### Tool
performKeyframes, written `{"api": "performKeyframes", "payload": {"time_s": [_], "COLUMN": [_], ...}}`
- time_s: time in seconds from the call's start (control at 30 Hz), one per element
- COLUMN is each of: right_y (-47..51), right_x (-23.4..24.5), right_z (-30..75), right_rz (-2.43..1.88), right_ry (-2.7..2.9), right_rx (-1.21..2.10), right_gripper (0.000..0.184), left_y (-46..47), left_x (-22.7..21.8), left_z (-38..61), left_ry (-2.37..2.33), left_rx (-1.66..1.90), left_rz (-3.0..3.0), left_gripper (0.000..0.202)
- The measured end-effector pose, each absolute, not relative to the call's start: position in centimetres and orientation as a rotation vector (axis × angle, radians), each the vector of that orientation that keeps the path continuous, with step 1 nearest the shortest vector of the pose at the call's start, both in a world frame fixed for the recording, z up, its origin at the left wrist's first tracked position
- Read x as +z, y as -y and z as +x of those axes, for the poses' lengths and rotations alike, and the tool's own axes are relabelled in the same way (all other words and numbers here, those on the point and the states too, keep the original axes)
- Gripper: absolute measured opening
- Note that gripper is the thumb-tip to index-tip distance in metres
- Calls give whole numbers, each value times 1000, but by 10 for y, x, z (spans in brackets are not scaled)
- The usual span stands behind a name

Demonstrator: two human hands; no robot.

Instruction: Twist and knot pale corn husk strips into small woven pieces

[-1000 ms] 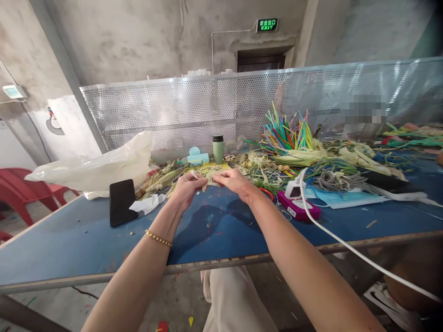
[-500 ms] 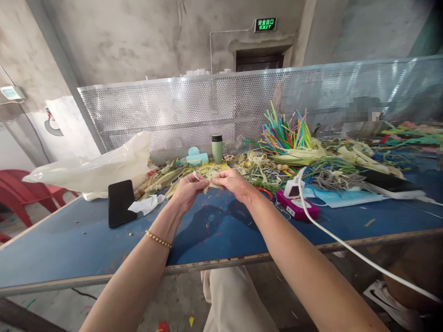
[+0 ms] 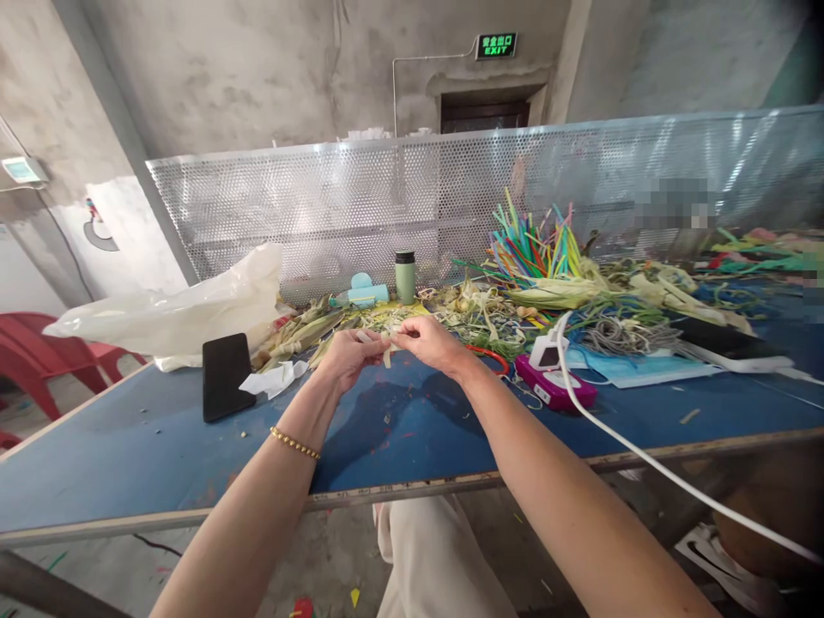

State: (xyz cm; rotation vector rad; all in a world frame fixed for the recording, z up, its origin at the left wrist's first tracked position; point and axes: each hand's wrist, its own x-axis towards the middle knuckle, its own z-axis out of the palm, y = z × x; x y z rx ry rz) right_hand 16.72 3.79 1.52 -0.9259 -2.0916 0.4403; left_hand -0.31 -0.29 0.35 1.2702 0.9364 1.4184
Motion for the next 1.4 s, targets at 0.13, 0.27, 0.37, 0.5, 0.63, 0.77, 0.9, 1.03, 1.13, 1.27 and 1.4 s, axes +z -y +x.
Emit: {"api": "performKeyframes", "payload": {"time_s": [0.13,0.27,0.37,0.5,0.63,0.77,0.9,1.03,1.13,1.27,1.4], "right_y": [-35,-27,-22,-21,-20,-20,-21,-21,-20,-17,-14], "right_x": [19,19,15,11,11,11,10,10,12,15,17], "right_z": [167,164,158,153,152,152,152,152,153,152,151], "right_rz": [-1010,-962,-939,-990,-1048,-1044,-1022,-971,-965,-1024,-1066], "right_ry": [1943,2084,2143,2056,2015,2004,1989,1982,1998,2040,2103], "right_rx": [228,354,534,560,527,533,578,586,547,496,469], "right_gripper": [36,42,44,38,31,28,30,30,28,25,22], "left_y": [-2,-6,-7,-4,-2,-4,-6,-7,-6,-7,-7], "left_x": [3,3,2,2,4,3,2,3,4,5,5], "left_z": [-5,-8,-8,-7,-6,-6,-6,-8,-10,-11,-11], "left_ry": [-928,-932,-929,-886,-898,-919,-927,-929,-931,-934,-937], "left_rx": [1511,1544,1545,1495,1476,1496,1541,1564,1578,1616,1640], "left_rz": [1171,1099,1106,1178,1210,1211,1216,1163,1126,1088,1072], "left_gripper": [35,35,36,37,37,36,35,38,38,37,38]}}
